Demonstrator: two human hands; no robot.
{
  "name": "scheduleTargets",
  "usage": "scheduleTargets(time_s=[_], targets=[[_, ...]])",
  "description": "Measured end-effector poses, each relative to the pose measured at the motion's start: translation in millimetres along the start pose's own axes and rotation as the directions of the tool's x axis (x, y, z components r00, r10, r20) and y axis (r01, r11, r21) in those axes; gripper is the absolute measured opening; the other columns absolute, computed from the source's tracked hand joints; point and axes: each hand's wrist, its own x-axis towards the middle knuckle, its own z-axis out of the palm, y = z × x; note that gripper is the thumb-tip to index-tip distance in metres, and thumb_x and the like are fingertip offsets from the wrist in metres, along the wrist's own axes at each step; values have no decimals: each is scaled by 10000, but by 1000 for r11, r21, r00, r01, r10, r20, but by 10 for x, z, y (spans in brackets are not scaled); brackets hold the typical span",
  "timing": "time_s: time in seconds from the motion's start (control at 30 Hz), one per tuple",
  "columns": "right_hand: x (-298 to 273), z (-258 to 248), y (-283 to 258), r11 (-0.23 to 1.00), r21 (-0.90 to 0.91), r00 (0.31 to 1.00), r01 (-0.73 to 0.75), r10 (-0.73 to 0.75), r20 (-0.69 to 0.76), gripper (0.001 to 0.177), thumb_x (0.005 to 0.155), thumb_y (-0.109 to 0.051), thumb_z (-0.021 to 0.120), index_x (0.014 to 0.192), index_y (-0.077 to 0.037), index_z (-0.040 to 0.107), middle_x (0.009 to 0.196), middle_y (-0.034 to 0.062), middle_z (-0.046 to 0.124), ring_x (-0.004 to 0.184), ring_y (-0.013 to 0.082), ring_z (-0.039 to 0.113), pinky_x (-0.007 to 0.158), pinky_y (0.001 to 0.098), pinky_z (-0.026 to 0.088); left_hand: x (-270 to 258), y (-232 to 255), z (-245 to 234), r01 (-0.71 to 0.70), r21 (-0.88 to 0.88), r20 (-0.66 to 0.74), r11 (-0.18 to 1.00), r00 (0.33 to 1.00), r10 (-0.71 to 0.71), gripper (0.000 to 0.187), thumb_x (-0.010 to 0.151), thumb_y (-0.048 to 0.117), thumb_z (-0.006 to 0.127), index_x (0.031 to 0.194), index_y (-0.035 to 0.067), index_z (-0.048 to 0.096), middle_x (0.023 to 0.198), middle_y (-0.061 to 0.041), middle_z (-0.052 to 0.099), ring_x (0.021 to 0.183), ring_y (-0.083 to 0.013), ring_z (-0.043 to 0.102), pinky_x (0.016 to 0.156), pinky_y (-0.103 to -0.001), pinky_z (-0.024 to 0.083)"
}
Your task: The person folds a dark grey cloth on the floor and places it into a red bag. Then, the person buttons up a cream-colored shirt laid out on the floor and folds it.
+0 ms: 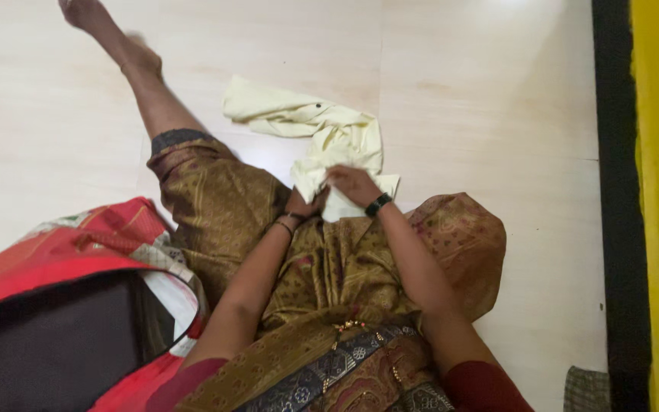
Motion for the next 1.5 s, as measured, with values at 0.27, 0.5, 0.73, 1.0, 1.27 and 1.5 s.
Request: scheduleTargets(time_s=[0.27, 0.5, 0.73, 1.0, 1.27, 1.5], targets=[[-4, -296, 336, 785, -587, 968, -199, 63, -244, 970, 751, -447, 867, 1540, -117, 411, 1492, 301, 334, 1369, 476, 341, 1104, 546, 344, 76, -216, 7, 212, -553, -171, 806, 918, -358, 438, 853, 192, 743, 1231, -11, 652, 1161, -190, 732, 1049, -318, 686, 881, -419, 557], [249, -101, 458, 887, -357, 930, -292, 177, -322, 543, 957, -374, 716, 1399, -80, 598, 1390, 207, 578, 1277, 350, 564, 1108, 473, 461, 132, 106, -120, 436, -474, -227, 765, 778, -585, 602, 971, 515, 657, 1200, -40, 683, 1125, -174, 747, 1020, -270, 698, 878, -400, 546], [-508, -1023, -493, 336, 763, 767, 552, 155, -623, 416, 892, -150, 771, 1247, -55, 576, 1274, 156, 714, 1248, 295, 673, 1164, 450, 503, 287, 680, -1366, 74, -723, -520, 687, 597, -611, 822, 1113, 645, 471, 1585, -11, 318, 1557, -146, 393, 1381, -192, 389, 1124, -346, 346], [-1451, -1396, -1640, 245, -79, 54, 966, -493, -868, 200, 1089, -165, 639, 1278, -103, 662, 1167, 42, 741, 1059, 193, 720, 938, 403, 620, -62, 2641, -2829, -754, -635, -763, 170, 646, 11, 604, 1150, 491, 386, 1519, 15, 441, 1475, -191, 564, 1347, -313, 606, 1161, -493, 524], [-1825, -1924, -1684, 379, 19, 258, 925, -590, -765, 374, 1041, -243, 645, 1362, -69, 562, 1283, 81, 638, 1141, 202, 622, 964, 360, 538, 4, 2348, -3024, -587, -409, -820, 699, 572, 1, 639, 1154, 478, 359, 1571, -7, 343, 1572, -208, 465, 1455, -324, 480, 1234, -467, 362], [-971, -1961, -1103, 935, -253, 615, 248, -353, -705, 524, 1077, -235, 674, 1491, -28, 427, 1475, 154, 486, 1347, 286, 468, 1121, 395, 399, 894, 748, -2520, -275, -405, -708, 872, 697, -109, 678, 1158, 466, 336, 1616, -27, 258, 1657, -223, 379, 1549, -334, 369, 1297, -445, 221]])
